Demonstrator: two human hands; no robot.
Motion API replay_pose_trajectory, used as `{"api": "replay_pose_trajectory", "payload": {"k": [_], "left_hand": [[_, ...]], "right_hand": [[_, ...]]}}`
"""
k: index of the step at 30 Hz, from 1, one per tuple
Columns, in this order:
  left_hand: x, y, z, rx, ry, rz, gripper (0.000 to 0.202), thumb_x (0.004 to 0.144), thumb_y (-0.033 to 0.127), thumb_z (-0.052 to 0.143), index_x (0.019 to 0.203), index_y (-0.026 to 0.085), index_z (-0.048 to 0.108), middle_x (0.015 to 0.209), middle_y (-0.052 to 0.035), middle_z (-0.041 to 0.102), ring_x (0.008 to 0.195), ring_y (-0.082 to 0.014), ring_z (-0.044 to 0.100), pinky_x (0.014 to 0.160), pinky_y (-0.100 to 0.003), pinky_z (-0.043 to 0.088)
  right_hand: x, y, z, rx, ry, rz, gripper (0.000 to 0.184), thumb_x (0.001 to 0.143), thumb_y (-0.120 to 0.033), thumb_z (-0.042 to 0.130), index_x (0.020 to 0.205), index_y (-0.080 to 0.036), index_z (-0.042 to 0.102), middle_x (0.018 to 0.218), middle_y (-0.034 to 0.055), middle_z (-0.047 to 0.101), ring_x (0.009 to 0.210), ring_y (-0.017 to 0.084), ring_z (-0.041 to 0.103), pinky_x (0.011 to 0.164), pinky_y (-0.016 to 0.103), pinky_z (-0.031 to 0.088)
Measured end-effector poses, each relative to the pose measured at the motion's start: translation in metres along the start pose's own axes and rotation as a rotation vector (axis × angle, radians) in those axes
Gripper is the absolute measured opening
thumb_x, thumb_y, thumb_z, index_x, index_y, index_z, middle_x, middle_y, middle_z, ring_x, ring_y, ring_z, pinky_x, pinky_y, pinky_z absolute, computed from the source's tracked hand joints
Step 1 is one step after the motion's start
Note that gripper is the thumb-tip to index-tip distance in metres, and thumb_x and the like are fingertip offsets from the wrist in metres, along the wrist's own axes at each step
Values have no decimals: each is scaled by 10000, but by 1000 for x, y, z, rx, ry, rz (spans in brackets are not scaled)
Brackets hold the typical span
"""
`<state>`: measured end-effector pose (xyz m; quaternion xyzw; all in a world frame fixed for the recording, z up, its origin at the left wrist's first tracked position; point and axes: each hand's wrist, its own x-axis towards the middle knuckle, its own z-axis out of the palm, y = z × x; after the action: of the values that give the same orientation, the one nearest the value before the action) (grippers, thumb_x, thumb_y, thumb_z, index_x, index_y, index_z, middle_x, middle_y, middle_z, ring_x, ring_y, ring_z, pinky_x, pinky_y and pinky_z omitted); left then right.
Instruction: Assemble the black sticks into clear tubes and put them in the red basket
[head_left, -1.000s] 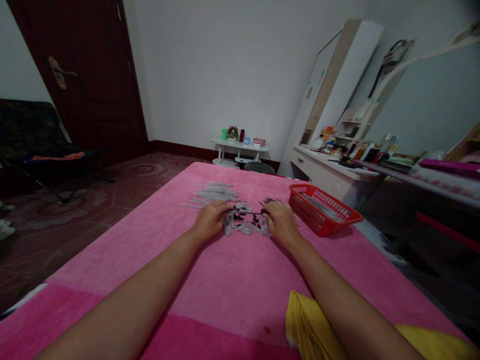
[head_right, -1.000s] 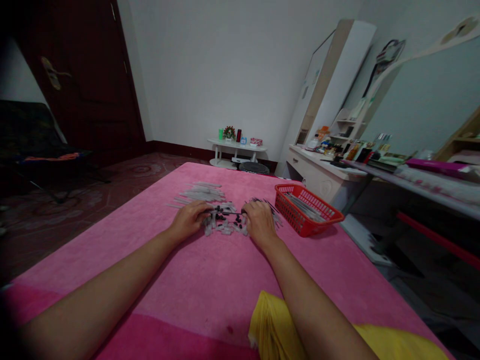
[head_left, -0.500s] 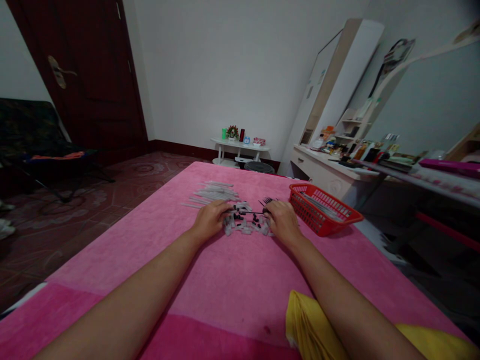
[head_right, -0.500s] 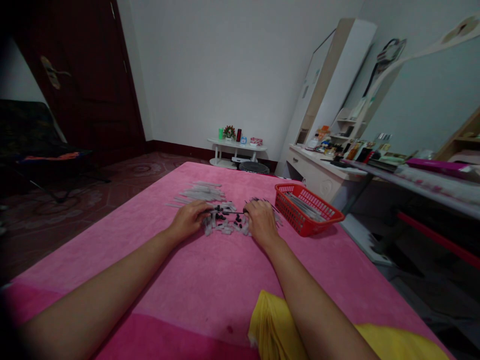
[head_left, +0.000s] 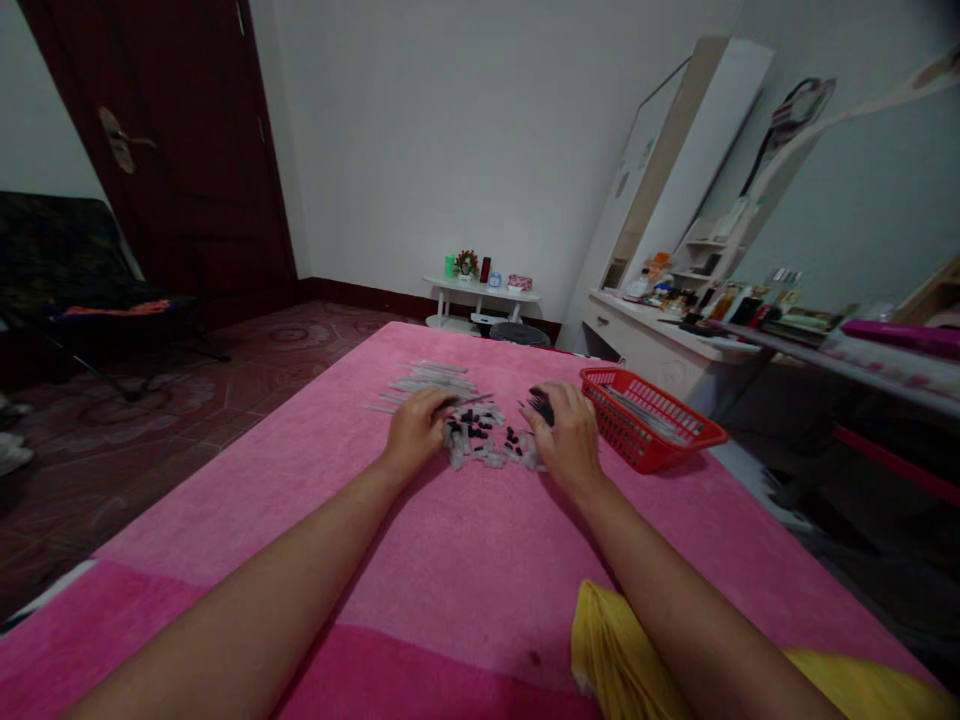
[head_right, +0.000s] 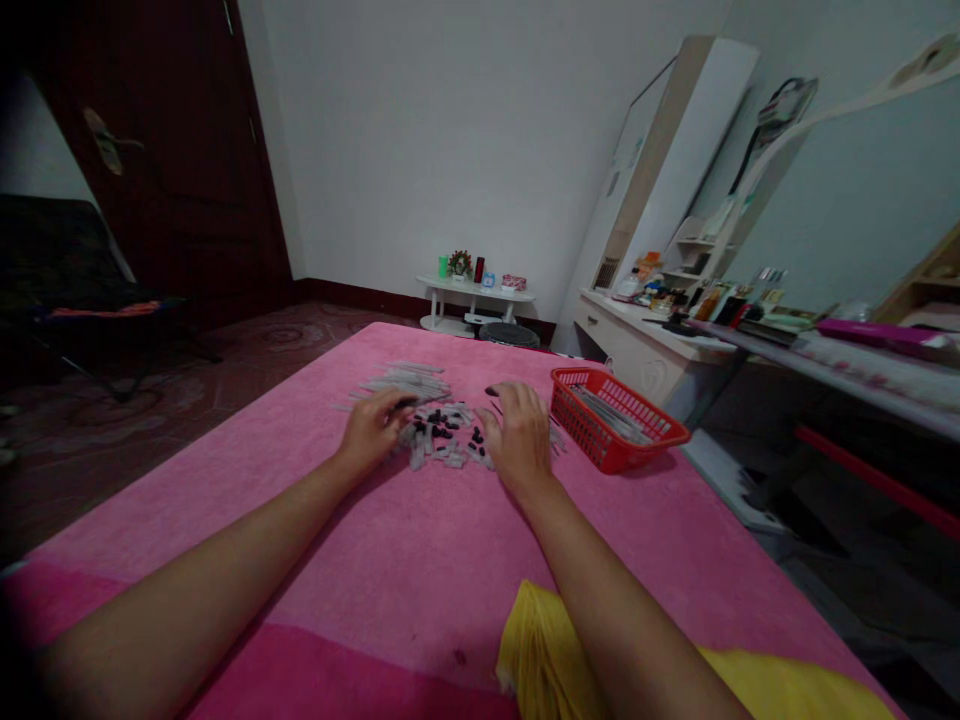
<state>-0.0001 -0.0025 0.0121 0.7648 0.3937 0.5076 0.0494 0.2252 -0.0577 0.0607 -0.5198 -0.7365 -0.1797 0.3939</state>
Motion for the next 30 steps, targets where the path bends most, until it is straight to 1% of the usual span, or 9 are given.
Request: {"api": "replay_pose_trajectory", "payload": {"k": [2,4,8,11,17,22,24,27,30], "left_hand": [[4,-11,-4,-67,218,-123,189,820,202,539,954,177,671,941,-54,686,890,-182,628,796,-289,490],[7,-21,-8,-104,378,-230,195,808,212,540,947,167,669,928,-49,691,872,-177,633,798,-292,495],[9,-29,-10,-164,469,-321,201,788,220,547,929,149,672,909,-48,697,841,-167,639,804,-295,501],[7,-28,-6,-187,419,-297,198,792,223,553,931,151,674,908,-51,694,852,-173,640,809,-303,504],[2,-19,3,-105,205,-137,190,826,226,548,964,188,672,968,-52,680,920,-189,624,811,-313,500],[0,-4,1,-2,74,9,167,845,194,541,951,186,670,925,-58,677,899,-188,611,803,-312,481],[-1,2,2,22,30,57,168,846,173,542,953,193,669,900,-54,672,887,-187,605,791,-308,474],[-3,9,5,44,-29,123,175,848,153,540,965,193,664,904,-56,667,881,-186,597,780,-304,468],[-5,13,8,67,-85,173,180,854,156,540,983,192,659,927,-62,659,875,-185,592,767,-301,467]], "right_hand": [[-1,5,2,-11,4,44,172,879,-262,540,1000,-165,615,984,82,619,945,225,520,823,330,346],[-4,10,6,-57,-104,49,127,866,-225,547,922,-179,652,943,72,622,929,221,525,805,325,343],[-13,17,20,-152,-339,66,134,827,-207,595,895,-205,711,926,75,623,939,222,526,794,319,336],[-16,21,30,-185,-401,88,170,828,-247,609,947,-221,727,926,73,629,932,219,532,787,318,336],[-13,24,41,-240,-466,117,184,812,-286,629,937,-221,747,915,95,651,905,229,556,740,321,349],[-13,22,40,-189,-392,127,98,750,-243,672,796,-186,736,860,104,668,863,236,582,732,327,372],[-13,18,40,-54,-318,171,78,741,-230,662,766,-173,710,804,84,676,799,217,599,712,313,392],[-14,10,41,311,-219,316,68,731,-212,620,752,-167,666,694,33,665,642,169,597,612,268,418],[-13,1,45,598,-166,374,89,691,-214,608,746,-161,654,679,19,661,610,158,593,576,251,436]]}}
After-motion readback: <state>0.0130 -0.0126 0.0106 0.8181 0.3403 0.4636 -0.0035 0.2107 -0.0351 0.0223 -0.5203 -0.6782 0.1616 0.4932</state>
